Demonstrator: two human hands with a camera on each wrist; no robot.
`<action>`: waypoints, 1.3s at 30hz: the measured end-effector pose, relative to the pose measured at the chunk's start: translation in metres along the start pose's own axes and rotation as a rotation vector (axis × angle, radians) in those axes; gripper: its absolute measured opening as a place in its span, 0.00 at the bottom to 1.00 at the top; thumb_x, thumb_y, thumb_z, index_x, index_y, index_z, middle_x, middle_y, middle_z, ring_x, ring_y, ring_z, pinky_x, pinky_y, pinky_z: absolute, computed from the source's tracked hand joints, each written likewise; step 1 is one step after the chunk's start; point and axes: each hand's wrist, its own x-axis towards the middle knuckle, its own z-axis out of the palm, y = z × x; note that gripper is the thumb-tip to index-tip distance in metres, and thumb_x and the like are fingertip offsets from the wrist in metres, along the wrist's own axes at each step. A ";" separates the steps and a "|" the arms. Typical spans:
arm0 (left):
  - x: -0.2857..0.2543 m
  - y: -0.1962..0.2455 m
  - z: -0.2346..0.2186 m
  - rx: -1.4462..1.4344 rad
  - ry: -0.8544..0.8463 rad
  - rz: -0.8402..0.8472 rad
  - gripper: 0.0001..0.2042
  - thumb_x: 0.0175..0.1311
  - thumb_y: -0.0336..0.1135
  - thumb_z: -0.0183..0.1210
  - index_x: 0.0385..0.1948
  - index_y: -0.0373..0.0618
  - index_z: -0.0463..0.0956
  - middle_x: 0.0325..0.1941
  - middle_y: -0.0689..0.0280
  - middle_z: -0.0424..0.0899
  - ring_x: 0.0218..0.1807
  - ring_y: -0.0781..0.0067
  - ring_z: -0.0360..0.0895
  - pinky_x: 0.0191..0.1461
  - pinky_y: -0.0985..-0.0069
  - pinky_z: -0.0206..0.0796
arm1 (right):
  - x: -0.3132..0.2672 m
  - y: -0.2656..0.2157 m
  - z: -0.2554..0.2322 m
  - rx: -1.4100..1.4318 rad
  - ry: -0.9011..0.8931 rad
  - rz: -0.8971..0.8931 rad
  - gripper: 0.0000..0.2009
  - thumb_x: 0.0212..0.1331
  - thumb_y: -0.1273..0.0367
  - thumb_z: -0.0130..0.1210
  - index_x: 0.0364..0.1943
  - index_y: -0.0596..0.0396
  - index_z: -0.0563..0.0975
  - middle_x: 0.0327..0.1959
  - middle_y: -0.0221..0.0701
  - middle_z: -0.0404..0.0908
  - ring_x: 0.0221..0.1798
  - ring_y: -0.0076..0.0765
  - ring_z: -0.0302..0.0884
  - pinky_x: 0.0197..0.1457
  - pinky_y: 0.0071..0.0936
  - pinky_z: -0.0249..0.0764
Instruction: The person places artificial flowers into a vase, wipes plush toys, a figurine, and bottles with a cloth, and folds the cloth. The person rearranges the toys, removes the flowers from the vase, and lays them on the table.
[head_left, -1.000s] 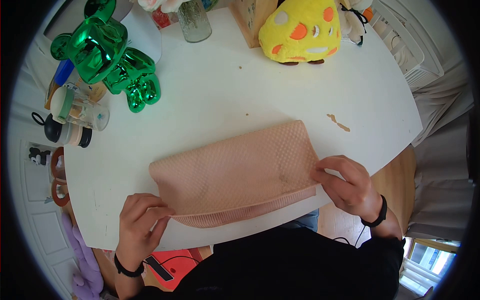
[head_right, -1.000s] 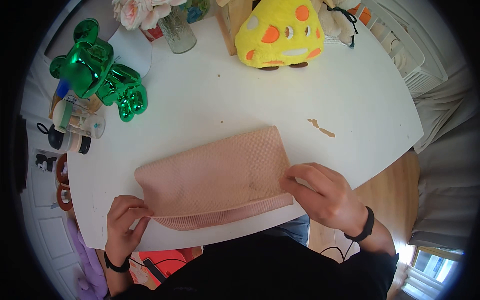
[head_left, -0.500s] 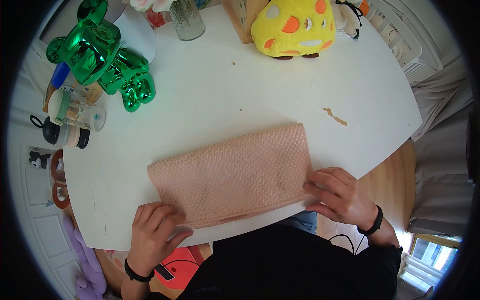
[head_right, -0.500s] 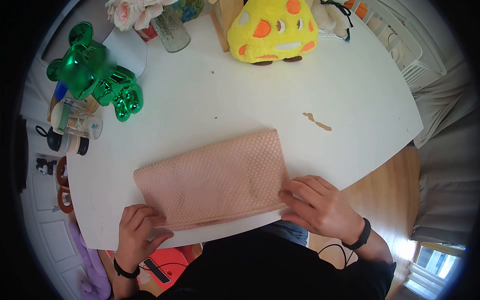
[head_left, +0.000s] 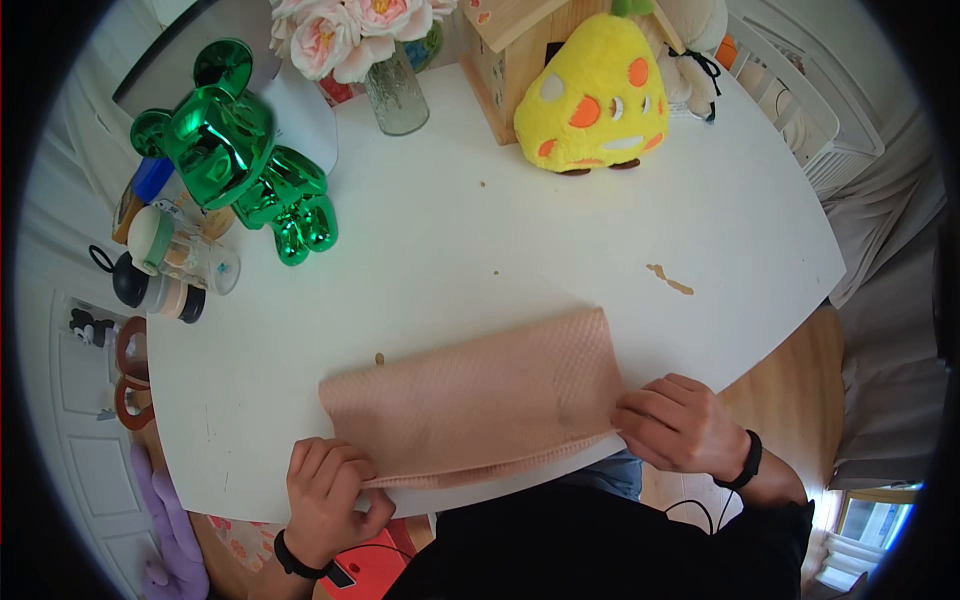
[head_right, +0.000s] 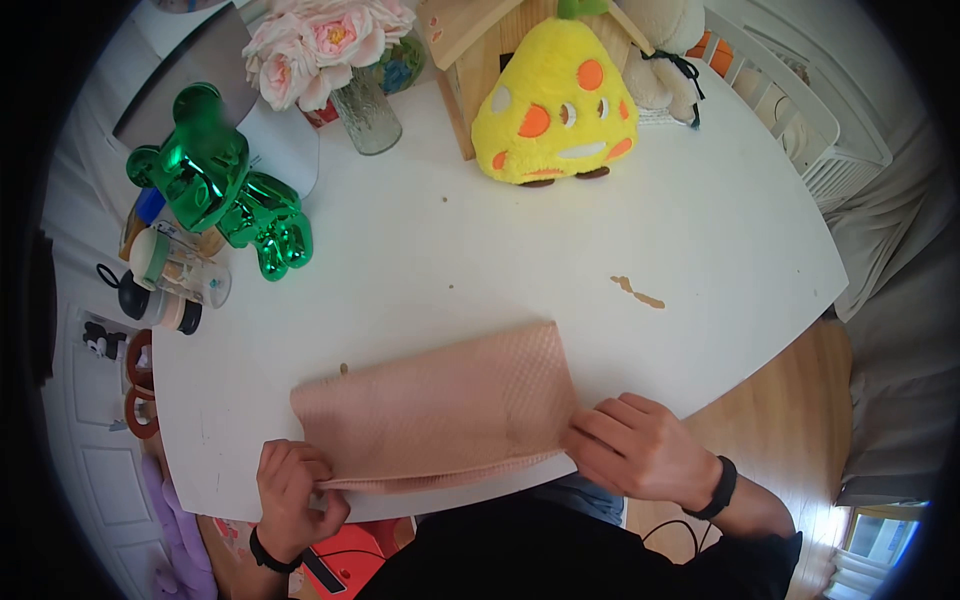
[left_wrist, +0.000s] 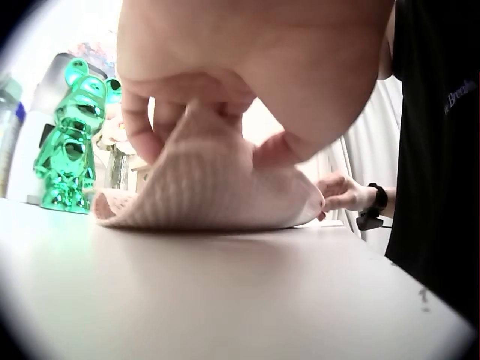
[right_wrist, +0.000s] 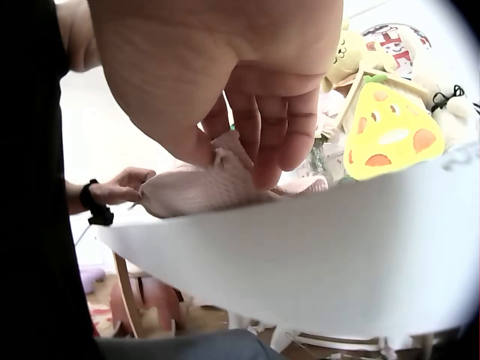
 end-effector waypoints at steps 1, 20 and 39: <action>-0.002 0.000 -0.004 -0.067 0.050 -0.035 0.11 0.40 0.23 0.58 0.29 0.45 0.71 0.30 0.65 0.77 0.31 0.63 0.74 0.40 0.69 0.65 | 0.004 -0.003 -0.006 0.129 0.033 0.038 0.11 0.49 0.76 0.64 0.38 0.59 0.79 0.35 0.31 0.80 0.30 0.33 0.78 0.32 0.26 0.74; 0.051 -0.063 -0.001 -0.868 -0.254 -0.653 0.06 0.66 0.24 0.62 0.42 0.39 0.77 0.39 0.71 0.82 0.40 0.85 0.77 0.44 0.82 0.70 | 0.066 0.079 0.000 0.716 -0.216 0.614 0.12 0.64 0.68 0.63 0.47 0.59 0.78 0.27 0.25 0.77 0.28 0.23 0.72 0.35 0.25 0.72; 0.048 -0.073 -0.003 -1.015 -0.275 -0.731 0.07 0.63 0.25 0.65 0.40 0.36 0.85 0.39 0.66 0.88 0.40 0.81 0.81 0.49 0.81 0.71 | 0.062 0.083 0.007 0.891 -0.151 0.675 0.04 0.64 0.76 0.58 0.39 0.57 0.76 0.31 0.25 0.81 0.35 0.19 0.74 0.41 0.21 0.72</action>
